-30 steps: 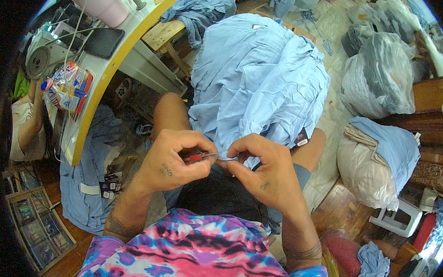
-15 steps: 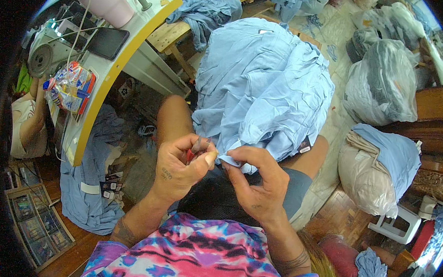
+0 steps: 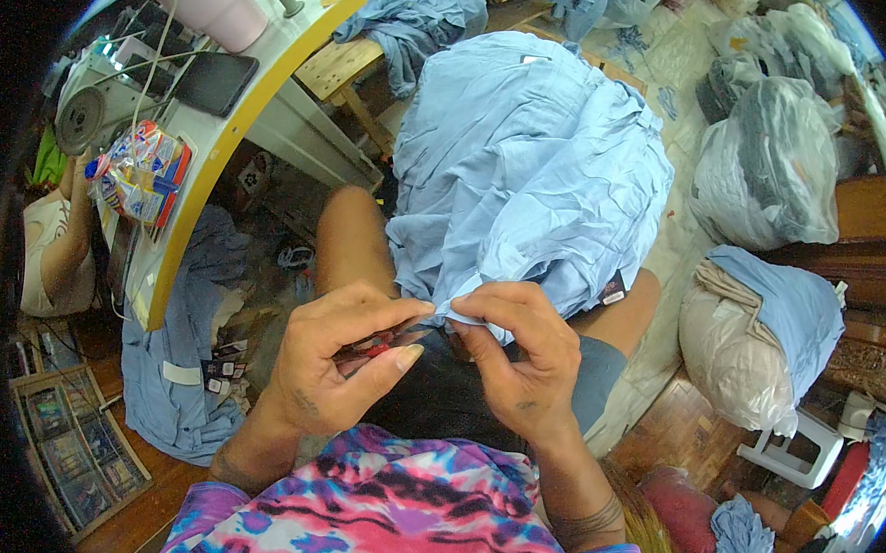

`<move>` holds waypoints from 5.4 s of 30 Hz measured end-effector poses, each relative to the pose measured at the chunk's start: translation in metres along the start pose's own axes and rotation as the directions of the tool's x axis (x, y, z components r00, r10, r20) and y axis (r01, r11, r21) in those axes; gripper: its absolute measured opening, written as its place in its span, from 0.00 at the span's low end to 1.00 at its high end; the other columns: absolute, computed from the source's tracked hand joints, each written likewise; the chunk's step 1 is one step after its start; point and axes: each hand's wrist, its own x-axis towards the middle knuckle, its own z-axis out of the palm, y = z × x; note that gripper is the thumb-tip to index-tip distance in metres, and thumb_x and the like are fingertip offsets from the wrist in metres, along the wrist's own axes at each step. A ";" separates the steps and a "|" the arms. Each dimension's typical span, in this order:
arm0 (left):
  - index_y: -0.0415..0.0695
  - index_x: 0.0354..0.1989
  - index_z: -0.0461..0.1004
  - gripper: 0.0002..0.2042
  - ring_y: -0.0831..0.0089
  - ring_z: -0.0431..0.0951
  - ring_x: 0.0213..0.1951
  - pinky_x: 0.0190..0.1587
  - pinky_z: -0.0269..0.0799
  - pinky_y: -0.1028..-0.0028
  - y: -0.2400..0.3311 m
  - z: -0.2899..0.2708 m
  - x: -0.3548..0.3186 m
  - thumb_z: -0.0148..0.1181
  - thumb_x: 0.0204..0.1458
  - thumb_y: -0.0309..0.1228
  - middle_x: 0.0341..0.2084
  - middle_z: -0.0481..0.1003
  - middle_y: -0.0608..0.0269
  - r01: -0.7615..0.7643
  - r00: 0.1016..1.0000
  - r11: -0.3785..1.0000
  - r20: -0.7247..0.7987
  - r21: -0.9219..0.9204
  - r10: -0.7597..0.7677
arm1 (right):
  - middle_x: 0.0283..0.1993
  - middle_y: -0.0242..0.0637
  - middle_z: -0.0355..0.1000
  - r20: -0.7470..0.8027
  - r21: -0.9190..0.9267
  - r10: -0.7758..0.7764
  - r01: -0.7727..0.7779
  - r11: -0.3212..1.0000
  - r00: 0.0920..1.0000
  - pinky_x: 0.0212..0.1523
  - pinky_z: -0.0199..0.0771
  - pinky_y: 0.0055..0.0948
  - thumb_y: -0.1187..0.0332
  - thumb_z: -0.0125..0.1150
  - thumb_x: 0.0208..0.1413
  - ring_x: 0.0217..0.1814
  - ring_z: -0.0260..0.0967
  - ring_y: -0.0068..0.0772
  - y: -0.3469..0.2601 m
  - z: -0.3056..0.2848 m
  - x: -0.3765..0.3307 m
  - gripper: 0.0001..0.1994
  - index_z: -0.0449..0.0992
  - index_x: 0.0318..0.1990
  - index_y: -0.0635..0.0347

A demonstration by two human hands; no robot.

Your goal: The person uses thread snips to remove loose threads from light blue shirts, handling each garment one at a time from a large pile.

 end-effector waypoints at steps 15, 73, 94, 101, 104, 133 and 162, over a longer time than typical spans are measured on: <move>0.36 0.49 0.81 0.17 0.72 0.76 0.25 0.28 0.70 0.74 0.002 -0.003 0.003 0.70 0.49 0.26 0.27 0.74 0.57 0.037 0.999 0.998 0.015 0.053 -0.038 | 0.41 0.40 0.79 0.012 0.015 -0.003 0.003 1.000 1.000 0.43 0.76 0.27 0.84 0.71 0.48 0.42 0.78 0.33 -0.001 0.001 0.003 0.13 0.83 0.42 0.62; 0.35 0.40 0.82 0.08 0.85 0.78 0.29 0.32 0.74 0.80 -0.027 0.033 -0.002 0.67 0.52 0.22 0.26 0.82 0.65 0.138 0.964 0.989 -0.221 -0.049 -0.145 | 0.42 0.34 0.78 0.296 0.508 0.678 -0.713 0.484 0.672 0.41 0.78 0.25 0.64 0.64 0.66 0.41 0.76 0.24 -0.019 0.012 -0.036 0.10 0.78 0.43 0.62; 0.35 0.44 0.80 0.08 0.85 0.79 0.34 0.34 0.73 0.82 -0.028 0.032 0.001 0.66 0.58 0.25 0.35 0.82 0.64 0.308 0.927 0.864 -0.078 -0.397 -0.367 | 0.48 0.31 0.77 0.402 0.770 0.599 -0.610 0.188 0.692 0.50 0.75 0.30 0.63 0.59 0.69 0.50 0.75 0.23 0.007 0.024 -0.022 0.09 0.76 0.48 0.58; 0.34 0.57 0.73 0.16 0.89 0.66 0.29 0.30 0.59 0.84 -0.024 0.030 -0.016 0.57 0.65 0.31 0.33 0.73 0.71 0.226 0.959 0.771 -0.004 -0.595 -0.284 | 0.47 0.32 0.77 0.379 0.820 0.632 -0.562 0.109 0.675 0.50 0.71 0.28 0.64 0.59 0.68 0.46 0.73 0.22 0.005 0.030 -0.014 0.09 0.75 0.48 0.58; 0.32 0.57 0.73 0.16 0.85 0.72 0.41 0.43 0.67 0.82 -0.011 0.023 -0.023 0.56 0.67 0.31 0.42 0.76 0.65 0.385 0.907 0.666 0.129 -0.638 -0.401 | 0.48 0.32 0.77 0.365 0.825 0.643 -0.554 0.111 0.673 0.52 0.71 0.30 0.65 0.58 0.69 0.46 0.73 0.23 -0.005 0.031 -0.008 0.09 0.75 0.49 0.59; 0.35 0.54 0.76 0.14 0.93 0.64 0.24 0.24 0.56 0.85 -0.021 0.022 -0.035 0.56 0.67 0.32 0.32 0.78 0.71 0.430 0.872 0.632 0.116 -0.645 -0.475 | 0.53 0.33 0.75 0.388 0.815 0.597 -0.563 0.132 0.702 0.55 0.70 0.31 0.65 0.60 0.67 0.48 0.72 0.23 -0.003 0.046 -0.012 0.09 0.75 0.49 0.59; 0.33 0.50 0.79 0.13 0.86 0.70 0.29 0.31 0.64 0.82 -0.032 0.031 -0.031 0.60 0.65 0.30 0.30 0.77 0.68 0.358 0.875 0.755 -0.086 -0.550 -0.477 | 0.50 0.36 0.78 0.311 0.739 0.583 -0.577 0.349 0.750 0.57 0.69 0.25 0.68 0.64 0.65 0.51 0.73 0.22 0.005 0.050 -0.014 0.11 0.77 0.49 0.64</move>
